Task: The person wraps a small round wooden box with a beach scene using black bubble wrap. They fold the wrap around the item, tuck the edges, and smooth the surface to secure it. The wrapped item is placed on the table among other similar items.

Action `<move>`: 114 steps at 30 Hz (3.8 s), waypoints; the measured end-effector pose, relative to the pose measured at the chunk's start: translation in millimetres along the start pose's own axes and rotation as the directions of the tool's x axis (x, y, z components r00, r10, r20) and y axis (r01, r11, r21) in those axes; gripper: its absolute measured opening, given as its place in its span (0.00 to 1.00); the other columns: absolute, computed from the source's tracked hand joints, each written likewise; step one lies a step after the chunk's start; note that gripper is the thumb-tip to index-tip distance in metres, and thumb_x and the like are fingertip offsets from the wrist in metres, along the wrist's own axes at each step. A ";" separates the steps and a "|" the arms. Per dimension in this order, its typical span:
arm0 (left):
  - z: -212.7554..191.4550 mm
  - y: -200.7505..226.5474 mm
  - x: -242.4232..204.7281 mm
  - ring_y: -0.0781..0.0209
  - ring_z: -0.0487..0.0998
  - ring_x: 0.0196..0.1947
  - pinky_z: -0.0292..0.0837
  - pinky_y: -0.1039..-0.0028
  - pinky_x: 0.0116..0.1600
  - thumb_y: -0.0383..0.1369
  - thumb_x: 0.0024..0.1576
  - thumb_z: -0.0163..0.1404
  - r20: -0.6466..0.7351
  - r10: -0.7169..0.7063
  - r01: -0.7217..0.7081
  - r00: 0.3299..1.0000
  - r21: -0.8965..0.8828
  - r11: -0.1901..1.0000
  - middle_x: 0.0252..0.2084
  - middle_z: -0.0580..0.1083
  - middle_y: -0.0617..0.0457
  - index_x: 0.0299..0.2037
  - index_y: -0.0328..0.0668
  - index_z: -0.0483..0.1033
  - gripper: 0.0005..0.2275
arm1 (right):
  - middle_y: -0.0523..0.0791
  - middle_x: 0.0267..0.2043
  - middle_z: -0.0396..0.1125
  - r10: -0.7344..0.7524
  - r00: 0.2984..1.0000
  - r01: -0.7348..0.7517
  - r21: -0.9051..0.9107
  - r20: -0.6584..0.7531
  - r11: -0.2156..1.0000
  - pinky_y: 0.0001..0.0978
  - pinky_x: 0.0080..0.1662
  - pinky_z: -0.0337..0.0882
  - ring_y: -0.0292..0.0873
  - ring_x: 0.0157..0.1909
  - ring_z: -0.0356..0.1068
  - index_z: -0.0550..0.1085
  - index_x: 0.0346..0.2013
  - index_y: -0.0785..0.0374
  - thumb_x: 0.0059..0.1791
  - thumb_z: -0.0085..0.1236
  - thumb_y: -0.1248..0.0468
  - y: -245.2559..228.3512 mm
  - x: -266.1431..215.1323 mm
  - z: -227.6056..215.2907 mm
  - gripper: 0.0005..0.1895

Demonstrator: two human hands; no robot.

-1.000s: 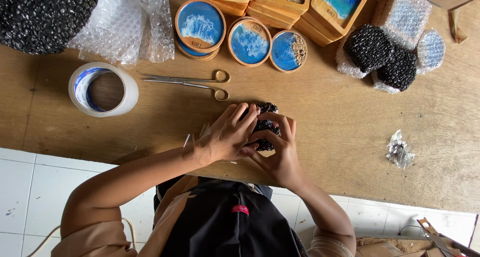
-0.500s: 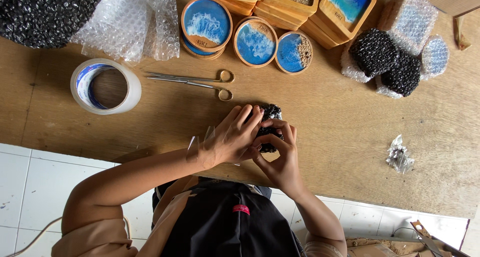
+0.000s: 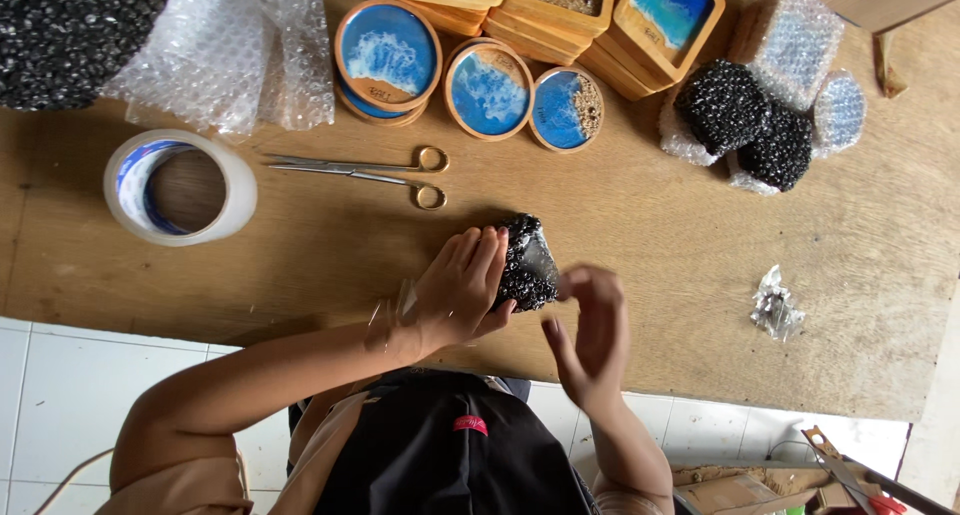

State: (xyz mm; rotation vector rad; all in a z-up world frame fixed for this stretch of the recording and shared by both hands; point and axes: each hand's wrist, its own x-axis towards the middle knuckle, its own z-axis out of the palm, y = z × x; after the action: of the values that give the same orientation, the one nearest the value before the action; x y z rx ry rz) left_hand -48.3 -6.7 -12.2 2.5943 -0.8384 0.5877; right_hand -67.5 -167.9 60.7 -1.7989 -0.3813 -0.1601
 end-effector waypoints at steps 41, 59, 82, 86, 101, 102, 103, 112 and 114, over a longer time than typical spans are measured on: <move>-14.6 -35.8 36.3 0.57 0.60 0.47 0.61 0.71 0.46 0.43 0.43 0.57 0.279 0.062 0.035 0.958 -0.330 0.943 0.36 0.74 0.62 0.38 0.52 0.68 0.16 | 0.47 0.33 0.57 0.418 0.799 -0.446 -0.040 0.433 0.894 0.28 0.36 0.66 0.38 0.36 0.58 0.63 0.27 0.66 0.47 0.47 0.67 34.3 53.5 -32.9 0.06; -23.4 -35.5 36.0 0.59 0.59 0.45 0.57 0.67 0.47 0.43 0.50 0.45 0.211 0.045 0.096 0.977 -0.615 0.783 0.41 0.69 0.66 0.31 0.54 0.74 0.08 | 0.44 0.25 0.67 0.502 0.770 -0.285 -0.491 0.394 0.823 0.31 0.33 0.63 0.40 0.27 0.59 0.67 0.30 0.59 0.42 0.57 0.59 19.1 57.8 -28.1 0.09; -23.1 -23.4 36.3 0.64 0.57 0.41 0.51 0.68 0.49 0.37 0.47 0.52 0.248 -0.146 0.271 0.958 -0.610 0.745 0.37 0.70 0.71 0.29 0.55 0.74 0.03 | 0.40 0.23 0.68 0.346 0.922 -0.194 -0.566 0.174 0.801 0.28 0.32 0.66 0.40 0.26 0.61 0.67 0.27 0.56 0.40 0.58 0.61 23.6 37.6 -11.6 0.08; -19.2 -19.9 34.6 0.64 0.57 0.40 0.50 0.68 0.49 0.35 0.43 0.55 0.202 -0.213 0.291 0.956 -0.564 0.773 0.35 0.71 0.72 0.28 0.56 0.74 0.04 | 0.41 0.23 0.68 0.337 0.927 -0.189 -0.568 0.167 0.801 0.28 0.32 0.66 0.40 0.26 0.62 0.67 0.26 0.56 0.40 0.59 0.62 25.7 35.6 -12.0 0.08; -17.6 -21.0 34.6 0.63 0.61 0.41 0.50 0.67 0.49 0.35 0.41 0.56 0.285 -0.253 0.373 0.925 -0.545 0.750 0.29 0.74 0.68 0.32 0.54 0.62 0.14 | 0.43 0.20 0.66 0.352 0.925 -0.196 -0.616 0.141 0.763 0.31 0.32 0.67 0.42 0.25 0.63 0.67 0.25 0.58 0.43 0.56 0.62 21.5 41.4 -10.3 0.07; -15.1 -20.5 33.0 0.63 0.61 0.41 0.51 0.67 0.49 0.34 0.41 0.56 0.276 -0.245 0.361 0.929 -0.544 0.757 0.28 0.74 0.67 0.31 0.54 0.62 0.14 | 0.43 0.19 0.66 0.349 0.928 -0.193 -0.633 0.131 0.750 0.32 0.31 0.67 0.43 0.25 0.64 0.67 0.25 0.58 0.43 0.56 0.62 21.2 41.5 -9.9 0.07; -15.4 -20.0 33.3 0.63 0.61 0.41 0.51 0.67 0.49 0.34 0.41 0.56 0.276 -0.246 0.362 0.929 -0.545 0.757 0.28 0.74 0.67 0.31 0.54 0.62 0.14 | 0.43 0.19 0.66 0.350 0.928 -0.193 -0.633 0.131 0.750 0.32 0.31 0.67 0.43 0.25 0.64 0.67 0.25 0.58 0.43 0.56 0.62 21.5 42.0 -9.8 0.07; -21.7 -17.5 35.8 0.63 0.62 0.40 0.51 0.70 0.48 0.35 0.40 0.57 0.278 -0.282 0.394 0.918 -0.563 0.727 0.30 0.75 0.67 0.32 0.55 0.62 0.15 | 0.44 0.18 0.65 0.331 0.935 -0.184 -0.619 0.130 0.763 0.32 0.31 0.68 0.44 0.25 0.64 0.67 0.25 0.60 0.42 0.57 0.63 28.2 42.2 -11.7 0.07; -23.6 -17.4 36.7 0.63 0.62 0.39 0.51 0.69 0.48 0.36 0.39 0.58 0.265 -0.280 0.382 0.923 -0.527 0.759 0.30 0.75 0.67 0.32 0.55 0.62 0.16 | 0.43 0.18 0.64 0.342 0.930 -0.188 -0.624 0.135 0.759 0.33 0.31 0.67 0.44 0.25 0.64 0.67 0.27 0.59 0.41 0.58 0.62 29.0 42.0 -12.2 0.08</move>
State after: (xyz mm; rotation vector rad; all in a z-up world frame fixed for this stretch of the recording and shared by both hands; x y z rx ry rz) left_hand -17.0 -0.2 22.2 2.1607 -0.4723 -0.0094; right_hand -17.3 -178.7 50.2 -2.5041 -0.2480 0.1693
